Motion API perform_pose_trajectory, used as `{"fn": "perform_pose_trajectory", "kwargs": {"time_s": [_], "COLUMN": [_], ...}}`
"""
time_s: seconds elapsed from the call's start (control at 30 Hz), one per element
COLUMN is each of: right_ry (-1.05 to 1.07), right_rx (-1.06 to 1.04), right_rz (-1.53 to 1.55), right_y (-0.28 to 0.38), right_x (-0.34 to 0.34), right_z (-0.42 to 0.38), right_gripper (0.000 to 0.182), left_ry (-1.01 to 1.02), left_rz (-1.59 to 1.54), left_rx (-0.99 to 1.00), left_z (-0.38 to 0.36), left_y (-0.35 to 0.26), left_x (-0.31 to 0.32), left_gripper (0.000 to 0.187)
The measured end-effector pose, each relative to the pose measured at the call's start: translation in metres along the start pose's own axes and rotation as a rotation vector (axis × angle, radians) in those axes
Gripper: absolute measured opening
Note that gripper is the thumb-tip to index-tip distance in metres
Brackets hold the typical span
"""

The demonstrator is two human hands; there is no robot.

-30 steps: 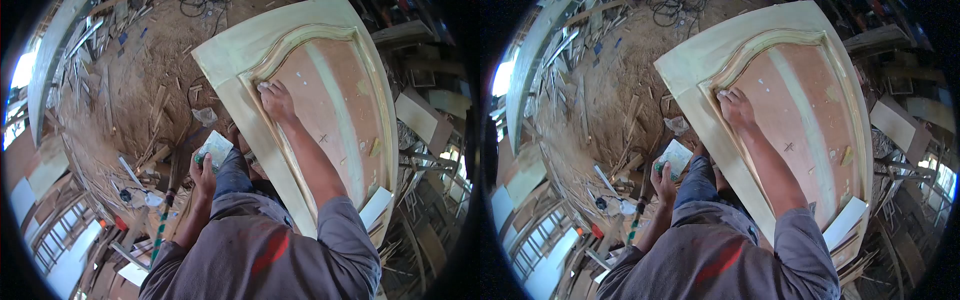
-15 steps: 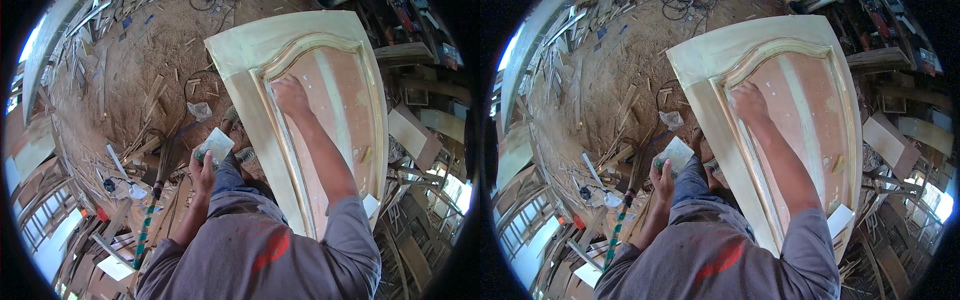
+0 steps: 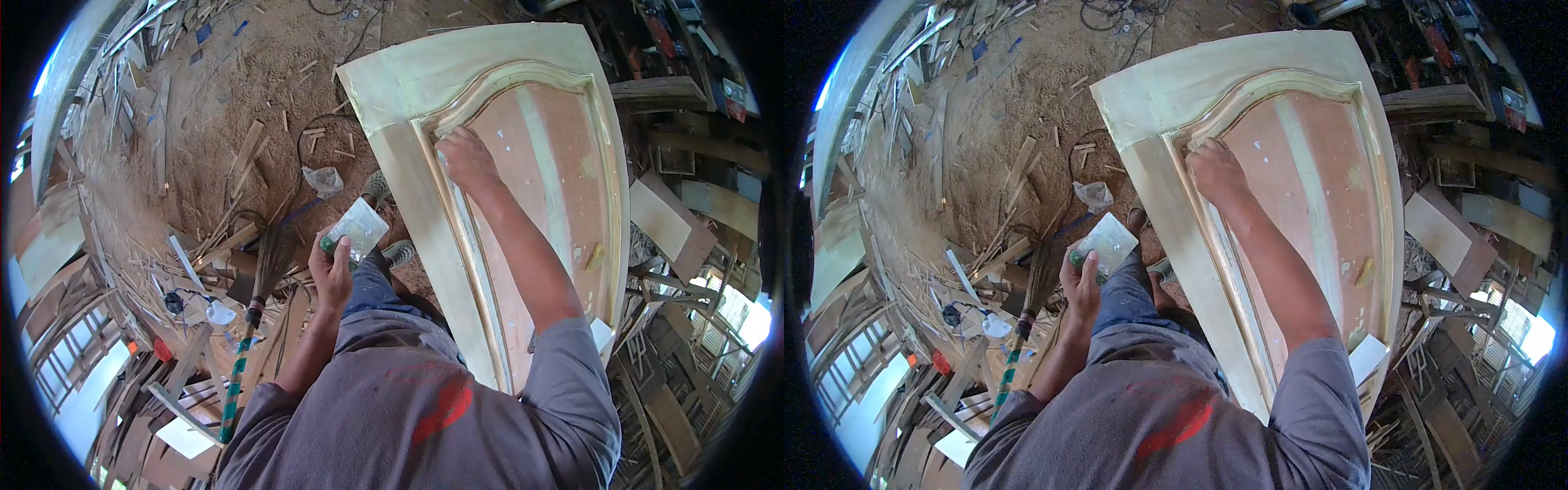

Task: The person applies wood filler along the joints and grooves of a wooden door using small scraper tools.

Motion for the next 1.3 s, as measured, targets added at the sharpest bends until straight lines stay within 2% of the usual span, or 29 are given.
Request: {"fn": "perform_pose_trajectory", "kwargs": {"time_s": [0.53,0.73,0.83,1.03,1.3], "right_ry": [0.105,-0.141,-0.171,-0.038,0.108], "right_rx": [0.055,0.003,-0.039,-0.007,-0.001], "right_rz": [0.066,0.031,0.046,0.024,0.022], "right_y": [-0.002,-0.005,-0.002,-0.003,0.004], "right_x": [0.008,-0.016,-0.012,0.001,0.003], "right_z": [-0.101,-0.039,-0.019,-0.039,-0.099], "right_gripper": [0.016,0.020,0.020,0.014,0.016], "left_ry": [0.021,0.027,0.023,-0.001,0.041], "left_rz": [-0.017,-0.004,-0.007,-0.045,-0.034], "left_rx": [0.002,-0.017,0.003,-0.008,-0.003], "left_z": [-0.005,-0.010,-0.008,-0.006,-0.014], "left_y": [0.000,0.007,0.005,0.009,0.007], "left_x": [0.004,0.001,-0.001,-0.004,0.004], "left_gripper": [0.024,0.026,0.026,0.025,0.025]}}
Point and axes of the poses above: each hand's wrist, its own z-axis towards the middle knuckle, its own x-axis out of the palm, y = z × x, the point moved 7 cm from there along z, towards the middle knuckle, and after that the axes turned 7 degrees about x, right-handed, at the moved point
